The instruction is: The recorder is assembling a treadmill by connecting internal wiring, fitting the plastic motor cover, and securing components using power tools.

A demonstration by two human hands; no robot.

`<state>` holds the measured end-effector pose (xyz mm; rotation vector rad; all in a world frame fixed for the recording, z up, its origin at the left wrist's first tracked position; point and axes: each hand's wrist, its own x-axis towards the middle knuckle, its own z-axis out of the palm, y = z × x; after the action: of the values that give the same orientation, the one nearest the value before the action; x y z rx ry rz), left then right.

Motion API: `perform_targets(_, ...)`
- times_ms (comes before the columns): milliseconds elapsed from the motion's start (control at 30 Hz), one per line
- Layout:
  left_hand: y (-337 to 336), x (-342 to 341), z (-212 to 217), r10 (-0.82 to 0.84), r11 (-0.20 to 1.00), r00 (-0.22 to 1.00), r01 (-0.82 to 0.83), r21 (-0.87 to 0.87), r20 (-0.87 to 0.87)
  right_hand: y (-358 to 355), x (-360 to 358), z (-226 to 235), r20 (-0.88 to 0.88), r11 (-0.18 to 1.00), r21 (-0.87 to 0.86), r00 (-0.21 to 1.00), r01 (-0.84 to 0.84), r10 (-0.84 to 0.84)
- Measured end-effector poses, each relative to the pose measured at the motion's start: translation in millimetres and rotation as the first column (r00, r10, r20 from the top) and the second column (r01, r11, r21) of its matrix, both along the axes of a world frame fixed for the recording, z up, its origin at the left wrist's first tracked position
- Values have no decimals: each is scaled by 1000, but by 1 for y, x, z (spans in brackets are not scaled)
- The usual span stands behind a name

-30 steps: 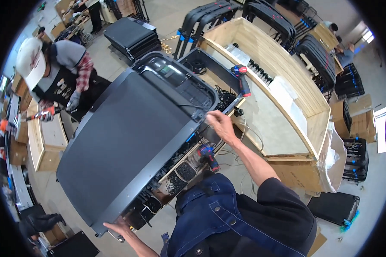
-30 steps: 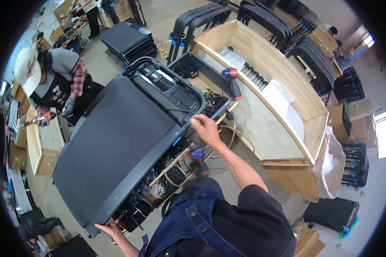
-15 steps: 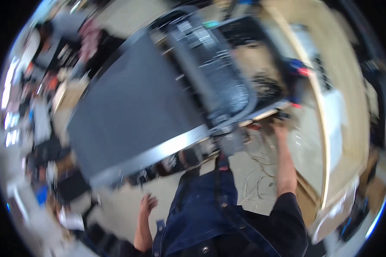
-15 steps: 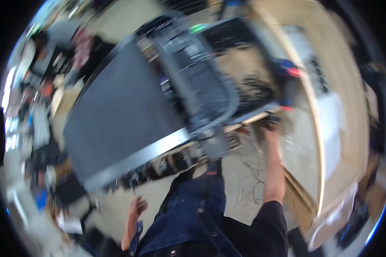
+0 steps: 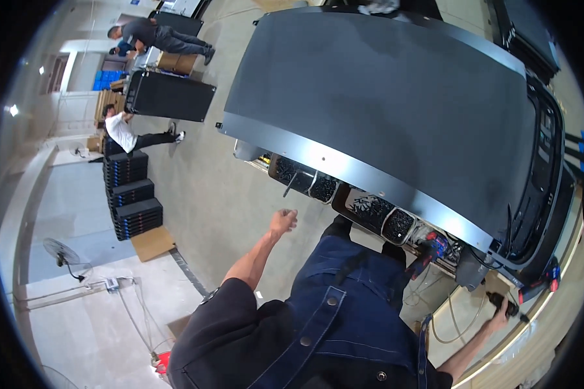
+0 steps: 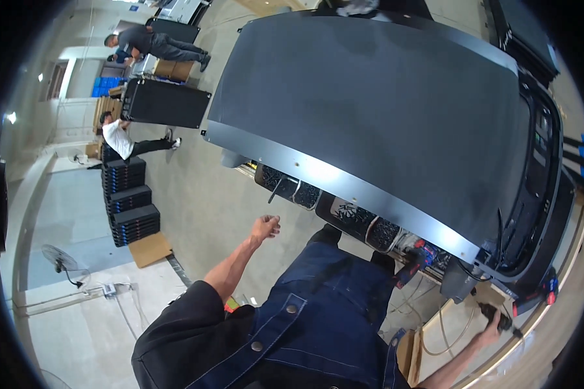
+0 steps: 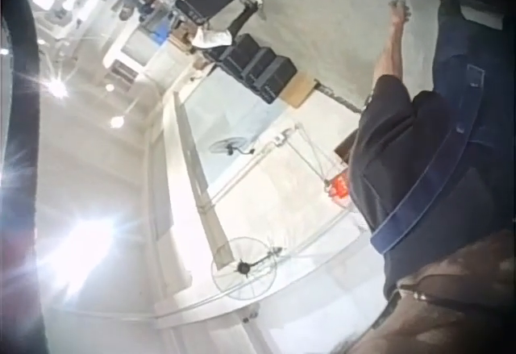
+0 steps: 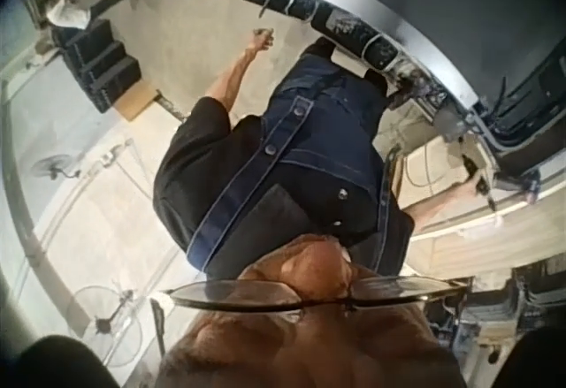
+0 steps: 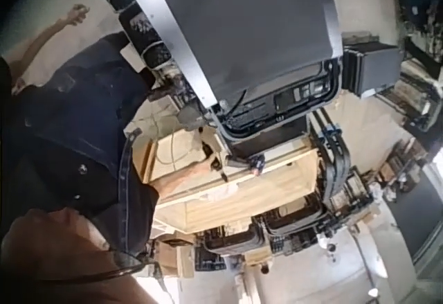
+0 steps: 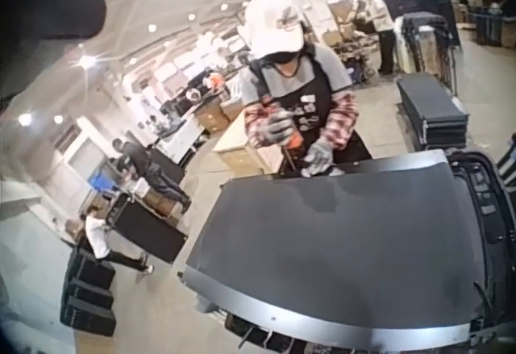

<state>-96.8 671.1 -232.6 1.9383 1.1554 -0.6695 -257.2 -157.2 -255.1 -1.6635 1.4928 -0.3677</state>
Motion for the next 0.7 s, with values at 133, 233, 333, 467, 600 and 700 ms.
perform_targets(133, 65, 58, -54, -130, 975, 973, 91, 204, 192, 46, -65, 150, 148, 980, -172, 986, 99, -74)
perform_targets(233, 85, 102, -88, -338, 908, 910, 247, 339, 242, 131, 13, 277, 55, 951, -285, 992, 122, -111)
perform_targets(333, 115, 130, -125, -519, 791, 825, 365, 491, 224, 196, 20, 329, 488, 977, -174, 873, 121, -21)
perform_targets(467, 117, 162, -141, -669, 691, 720, 511, 511, 184, 289, 33, 397, 900, 995, -102, 424, -17, 99)
perform_targets(600, 141, 164, -154, -833, 518, 530, 646, 561, 158, 379, 98, 428, 989, 819, -45, -140, -572, -44)
perform_targets(700, 136, 159, -157, -893, 424, 420, 666, 614, 162, 441, 143, 418, 1000, 810, 16, 6, -586, -16)
